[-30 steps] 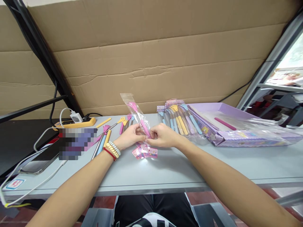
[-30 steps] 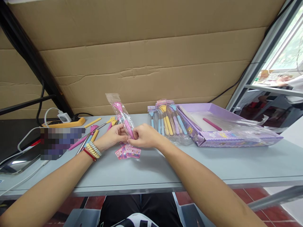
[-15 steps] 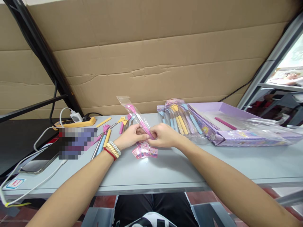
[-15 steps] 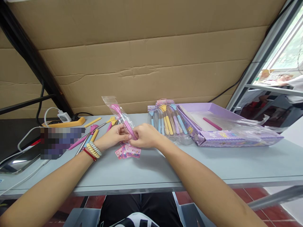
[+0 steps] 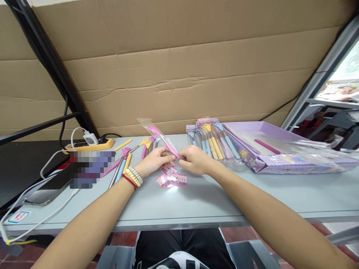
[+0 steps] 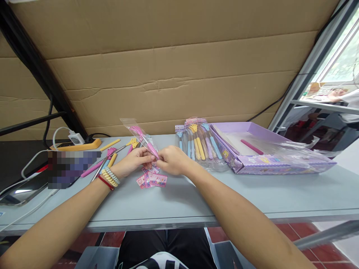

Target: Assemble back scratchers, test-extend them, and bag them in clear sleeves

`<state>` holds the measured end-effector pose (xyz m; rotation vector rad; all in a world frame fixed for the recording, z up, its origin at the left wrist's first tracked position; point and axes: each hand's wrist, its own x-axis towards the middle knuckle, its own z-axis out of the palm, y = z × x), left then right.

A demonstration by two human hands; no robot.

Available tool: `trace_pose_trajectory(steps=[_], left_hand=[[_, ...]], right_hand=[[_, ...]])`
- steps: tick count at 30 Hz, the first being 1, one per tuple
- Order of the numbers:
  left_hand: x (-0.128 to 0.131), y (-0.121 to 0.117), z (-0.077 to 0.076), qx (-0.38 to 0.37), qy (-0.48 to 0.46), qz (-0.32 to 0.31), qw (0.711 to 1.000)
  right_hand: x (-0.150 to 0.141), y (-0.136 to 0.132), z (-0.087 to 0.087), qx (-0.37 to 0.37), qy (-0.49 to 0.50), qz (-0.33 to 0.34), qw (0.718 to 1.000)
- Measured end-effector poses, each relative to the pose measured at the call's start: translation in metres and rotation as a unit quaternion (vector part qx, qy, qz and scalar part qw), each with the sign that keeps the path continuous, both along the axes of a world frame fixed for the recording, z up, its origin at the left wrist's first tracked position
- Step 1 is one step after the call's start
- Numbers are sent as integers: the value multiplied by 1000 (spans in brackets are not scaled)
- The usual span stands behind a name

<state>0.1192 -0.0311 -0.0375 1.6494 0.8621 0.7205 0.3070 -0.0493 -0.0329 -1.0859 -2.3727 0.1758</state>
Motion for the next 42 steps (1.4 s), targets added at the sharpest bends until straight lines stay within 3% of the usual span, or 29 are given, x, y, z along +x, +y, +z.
trace_pose_trajectory(steps=[10, 21, 29, 42], left_hand=[[-1, -1, 3, -4, -35, 19, 999], [-6, 1, 11, -73, -220, 101, 967], [-6, 13, 6, -65, -224, 182, 955], [-7, 13, 6, -55, -221, 176, 958]], right_hand=[[2, 0, 1, 39, 11, 45, 998], [2, -1, 1, 71, 26, 57, 995], [1, -2, 2, 59, -5, 52, 997], [1, -1, -1, 61, -6, 48, 997]])
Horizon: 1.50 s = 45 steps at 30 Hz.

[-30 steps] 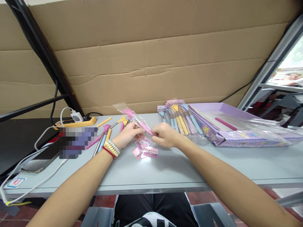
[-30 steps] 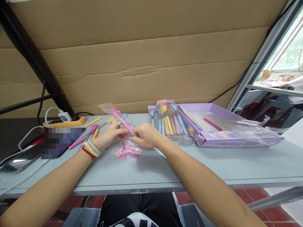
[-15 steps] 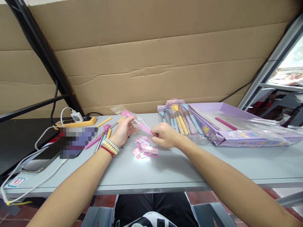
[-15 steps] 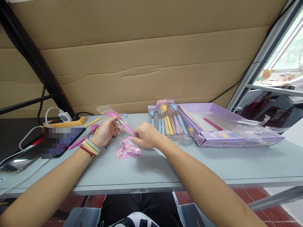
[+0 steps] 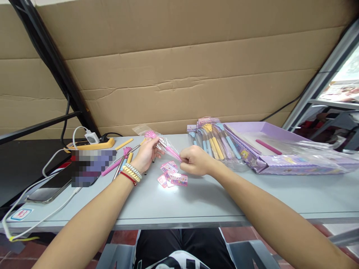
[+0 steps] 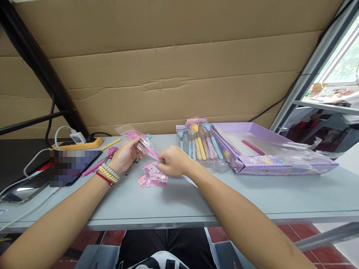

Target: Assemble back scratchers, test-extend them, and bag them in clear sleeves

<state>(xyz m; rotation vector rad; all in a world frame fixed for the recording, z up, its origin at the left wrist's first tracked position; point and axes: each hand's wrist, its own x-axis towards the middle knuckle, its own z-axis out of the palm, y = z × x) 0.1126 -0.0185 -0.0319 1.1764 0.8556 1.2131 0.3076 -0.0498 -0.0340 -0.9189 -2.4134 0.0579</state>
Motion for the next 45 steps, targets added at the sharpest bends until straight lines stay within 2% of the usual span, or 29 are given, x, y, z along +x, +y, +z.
trace_pose_trajectory(steps=[3, 8, 12, 18, 21, 25, 30, 37, 43, 45], left_hand=[[2, -4, 1, -1, 46, -46, 998], [7, -14, -1, 8, 145, -171, 975], [10, -16, -7, 6, 154, -223, 963], [10, -15, -10, 25, 117, -240, 963], [10, -15, -10, 38, 116, -255, 959], [9, -14, -10, 45, 116, -247, 961], [8, -12, -8, 68, 112, -241, 962], [7, -12, -7, 52, 122, -182, 974], [7, -10, -9, 59, 109, -219, 968], [7, -9, -9, 69, 114, -210, 969]], right_hand=[[-1, 0, 0, 10, 12, -16, 1000], [-2, 1, -2, 28, 60, -46, 997], [-6, 1, -6, 15, 77, -48, 996], [-10, -3, -6, -34, 69, 20, 997], [-8, -5, -3, -63, 51, 32, 996], [-7, -3, -2, -92, 42, 30, 994], [-5, 0, -2, -115, 76, 31, 990], [-5, 0, 0, -145, 132, 24, 980], [-7, 0, -1, -188, 176, 21, 966], [-7, 1, -2, -189, 179, 16, 966]])
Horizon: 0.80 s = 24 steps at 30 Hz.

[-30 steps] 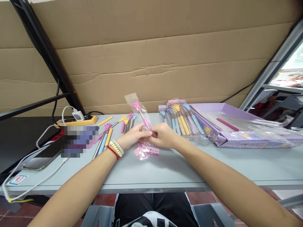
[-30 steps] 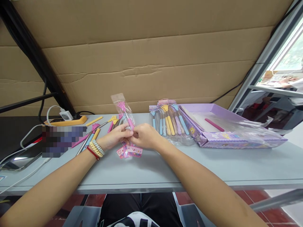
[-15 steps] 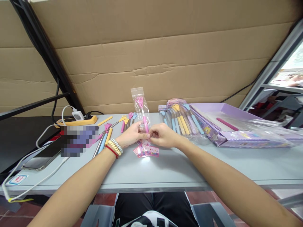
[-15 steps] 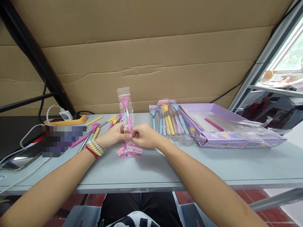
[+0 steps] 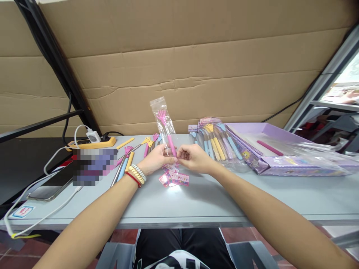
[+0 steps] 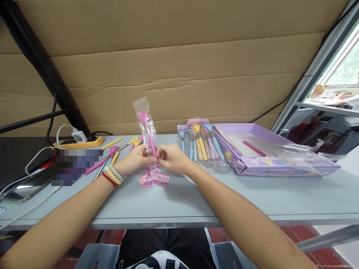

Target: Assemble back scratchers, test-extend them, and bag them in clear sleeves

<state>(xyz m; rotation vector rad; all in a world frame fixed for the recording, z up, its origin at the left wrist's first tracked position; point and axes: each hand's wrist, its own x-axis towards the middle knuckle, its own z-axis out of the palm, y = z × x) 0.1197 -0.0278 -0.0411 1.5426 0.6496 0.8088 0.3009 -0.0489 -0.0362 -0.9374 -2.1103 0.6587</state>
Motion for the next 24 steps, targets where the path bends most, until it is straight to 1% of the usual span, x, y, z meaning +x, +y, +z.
trace_pose_trajectory(steps=[3, 7, 10, 13, 15, 17, 19, 21, 24], left_hand=[[1, 0, 0, 9, -1, 28, 1000], [2, -2, 3, 3, -15, 51, 999], [2, -3, 5, -7, -15, 67, 998], [1, -1, 7, -8, 9, 109, 994], [0, 1, 7, 1, 19, 141, 990], [-2, 3, 6, 14, 30, 165, 986], [-3, 4, 6, 29, 41, 178, 983], [-3, 5, 5, 35, 51, 186, 981], [-2, 4, 5, 37, 71, 193, 978]], right_hand=[[0, 2, -1, -5, 8, -5, 1000], [2, 2, -1, -2, 29, -9, 1000], [3, 2, -1, -8, 9, -28, 1000], [5, 3, -1, -5, -45, -63, 997], [7, 4, 0, -1, -103, -80, 991], [8, 3, 1, -14, -174, -68, 982], [8, 1, 3, -40, -232, -33, 971], [7, -1, 5, -57, -271, -4, 961], [5, -3, 7, -52, -330, -5, 943]])
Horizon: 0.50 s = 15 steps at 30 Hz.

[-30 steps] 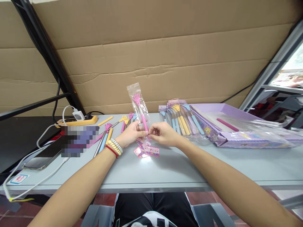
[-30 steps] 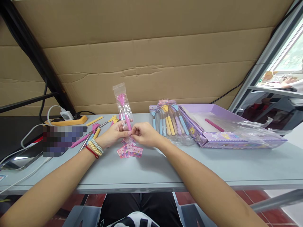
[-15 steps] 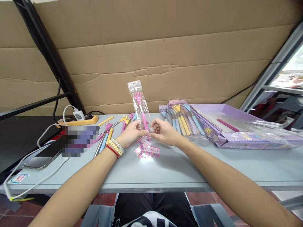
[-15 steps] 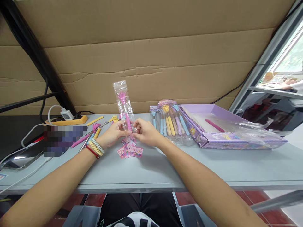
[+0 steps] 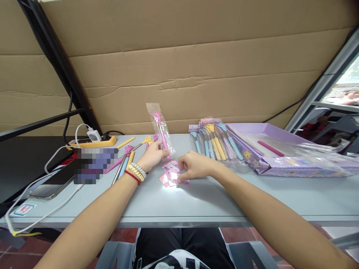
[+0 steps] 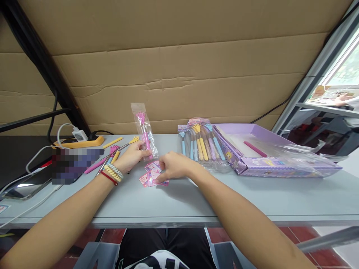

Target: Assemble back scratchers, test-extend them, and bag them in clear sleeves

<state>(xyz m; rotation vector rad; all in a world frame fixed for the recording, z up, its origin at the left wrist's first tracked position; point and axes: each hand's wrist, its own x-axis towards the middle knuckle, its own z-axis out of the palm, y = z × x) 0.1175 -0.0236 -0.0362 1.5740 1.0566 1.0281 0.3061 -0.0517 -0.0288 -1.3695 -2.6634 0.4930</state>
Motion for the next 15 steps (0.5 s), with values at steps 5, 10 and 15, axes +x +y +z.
trace_pose_trajectory(steps=[5, 10, 15], left_hand=[[2, -1, 0, 17, 16, -16, 1000], [2, -1, 0, 27, 44, -12, 999], [1, -1, -2, 47, 56, -7, 997]], right_hand=[[1, 1, 1, -19, -61, -17, 998], [2, 2, 2, -64, -49, -25, 996], [2, 3, 2, -77, -35, 5, 996]])
